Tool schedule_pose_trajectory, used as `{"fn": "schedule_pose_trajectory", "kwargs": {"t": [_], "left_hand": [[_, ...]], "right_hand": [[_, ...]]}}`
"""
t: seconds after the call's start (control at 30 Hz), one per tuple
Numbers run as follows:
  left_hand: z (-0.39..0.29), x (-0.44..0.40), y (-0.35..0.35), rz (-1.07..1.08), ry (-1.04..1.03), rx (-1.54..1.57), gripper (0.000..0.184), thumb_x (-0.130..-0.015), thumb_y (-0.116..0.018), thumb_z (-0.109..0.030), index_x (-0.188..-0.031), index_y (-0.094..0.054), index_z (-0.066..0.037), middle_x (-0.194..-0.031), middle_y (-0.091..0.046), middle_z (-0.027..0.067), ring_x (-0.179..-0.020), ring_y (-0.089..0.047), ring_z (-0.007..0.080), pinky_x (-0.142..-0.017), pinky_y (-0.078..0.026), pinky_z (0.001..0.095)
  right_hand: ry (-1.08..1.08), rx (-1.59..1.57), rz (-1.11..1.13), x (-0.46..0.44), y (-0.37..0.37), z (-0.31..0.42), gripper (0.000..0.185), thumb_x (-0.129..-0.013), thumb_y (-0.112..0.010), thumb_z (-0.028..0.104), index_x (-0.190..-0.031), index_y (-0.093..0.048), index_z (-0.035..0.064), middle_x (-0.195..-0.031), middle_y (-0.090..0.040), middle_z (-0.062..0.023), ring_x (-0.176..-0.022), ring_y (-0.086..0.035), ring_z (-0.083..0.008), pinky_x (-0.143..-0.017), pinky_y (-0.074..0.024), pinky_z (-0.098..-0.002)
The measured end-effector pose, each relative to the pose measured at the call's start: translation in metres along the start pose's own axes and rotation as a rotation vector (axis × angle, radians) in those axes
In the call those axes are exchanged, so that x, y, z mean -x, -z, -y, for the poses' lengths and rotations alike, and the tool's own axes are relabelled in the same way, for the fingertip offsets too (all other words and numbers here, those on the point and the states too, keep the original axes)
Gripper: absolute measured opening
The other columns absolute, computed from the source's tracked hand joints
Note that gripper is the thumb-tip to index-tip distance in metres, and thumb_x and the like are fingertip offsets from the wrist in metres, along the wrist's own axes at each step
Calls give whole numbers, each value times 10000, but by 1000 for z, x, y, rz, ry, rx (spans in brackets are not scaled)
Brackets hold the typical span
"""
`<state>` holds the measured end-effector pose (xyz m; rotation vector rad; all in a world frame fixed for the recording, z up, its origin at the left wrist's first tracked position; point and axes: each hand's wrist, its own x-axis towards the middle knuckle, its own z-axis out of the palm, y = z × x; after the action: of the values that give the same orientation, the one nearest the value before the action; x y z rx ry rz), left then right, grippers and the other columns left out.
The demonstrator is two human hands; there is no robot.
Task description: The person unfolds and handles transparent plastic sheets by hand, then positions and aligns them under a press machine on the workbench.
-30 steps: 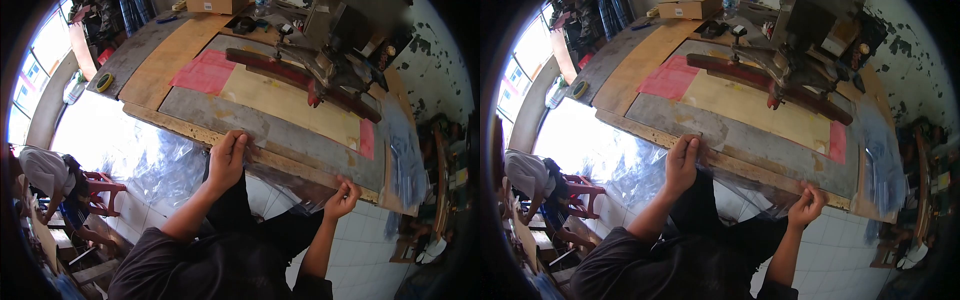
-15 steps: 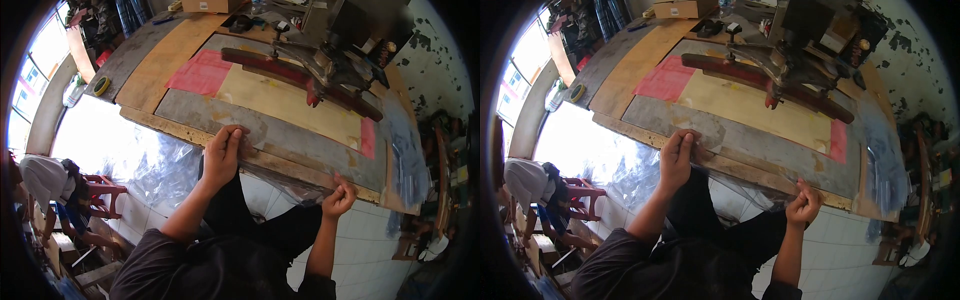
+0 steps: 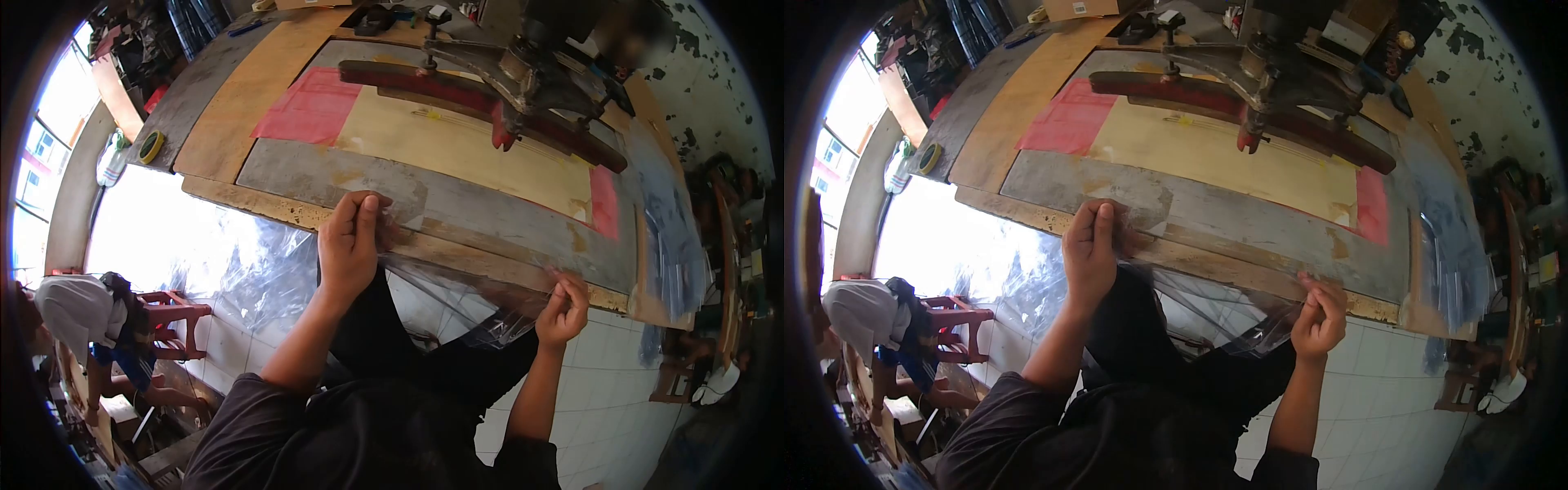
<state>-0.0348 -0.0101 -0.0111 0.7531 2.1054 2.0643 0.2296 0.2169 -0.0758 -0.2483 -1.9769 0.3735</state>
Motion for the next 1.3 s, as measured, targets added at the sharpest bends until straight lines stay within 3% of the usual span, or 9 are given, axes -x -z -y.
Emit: {"fn": "schedule_pose_trajectory", "kwargs": {"t": [0.1, 0.33, 0.53, 0.63, 0.77, 0.87, 1.0, 1.1, 1.3], "left_hand": [[6, 0, -3, -24, -35, -2, 268, -1162, -546, -205, -1072, -690, 3, -715, -697, 45, -615, -654, 93, -560, -506, 268], [15, 4, -8, -98, -160, -61, 223, -1155, -543, -154, -1073, -682, 0, -705, -665, 31, -595, -626, 93, -549, -484, 262], [19, 5, -7, -142, -291, -96, 236, -1167, -518, -165, -1077, -662, -2, -737, -645, 38, -587, -575, 83, -531, -451, 258], [5, 3, 1, -74, -197, -7, 245, -1169, -512, -167, -1076, -662, 3, -739, -647, 41, -582, -582, 84, -522, -454, 256], [-24, 7, 15, -10, -158, 15, 263, -1172, -506, -177, -1088, -669, 12, -731, -645, 38, -569, -587, 81, -507, -457, 251], [-46, 5, 22, 8, -178, -13, 282, -1173, -508, -191, -1092, -679, 18, -714, -638, 31, -538, -575, 68, -485, -446, 248], [-54, -1, 28, 18, -177, -61, 304, -1174, -511, -203, -1088, -695, 23, -670, -611, 14, -469, -534, 50, -453, -419, 240], [-65, -2, 31, -23, -122, -25, 253, -1147, -572, -183, -1072, -721, 8, -610, -603, 45, -470, -572, 95, -513, -443, 293], [-77, -4, 37, 38, -38, 132, 234, -1150, -566, -171, -1114, -701, 17, -652, -629, 25, -484, -553, 87, -530, -466, 272]], "right_hand": [[112, -7, 62, -4, 2, -5, 161, -1107, -502, -6, -1266, -507, 18, -1096, -741, -202, -991, -705, -299, -803, -598, -381], [133, 115, -37, 10, -18, -11, 193, -1108, -463, 13, -1300, -451, 32, -1019, -726, -174, -998, -679, -280, -822, -604, -436], [243, 299, -7, 3, -10, -12, 167, -1129, -484, 49, -1293, -462, 21, -1042, -723, -178, -940, -699, -251, -797, -600, -350], [131, 104, -9, -2, 0, -12, 151, -1140, -522, 76, -1278, -513, 17, -1026, -717, -152, -899, -710, -219, -822, -564, -324], [-241, -148, -9, -33, 27, 21, 157, -1137, -586, 133, -1222, -600, 1, -961, -666, -60, -829, -663, -130, -785, -535, -274], [-486, -244, 56, -64, 43, 35, 200, -1110, -663, 199, -1139, -660, 1, -846, -633, -17, -729, -584, -75, -639, -514, -251], [-540, -336, 49, -88, 46, 43, 198, -1106, -667, 196, -1141, -661, 2, -829, -618, 9, -725, -568, -42, -487, -434, -197], [-554, -346, 71, -100, 47, 50, 191, -1106, -665, 189, -1137, -659, 0, -834, -622, 9, -719, -570, -52, -551, -469, -204], [-539, -348, 43, -106, 40, 39, 201, -1110, -657, 206, -1121, -645, 5, -887, -662, -20, -734, -600, -76, -704, -529, -250]]}}
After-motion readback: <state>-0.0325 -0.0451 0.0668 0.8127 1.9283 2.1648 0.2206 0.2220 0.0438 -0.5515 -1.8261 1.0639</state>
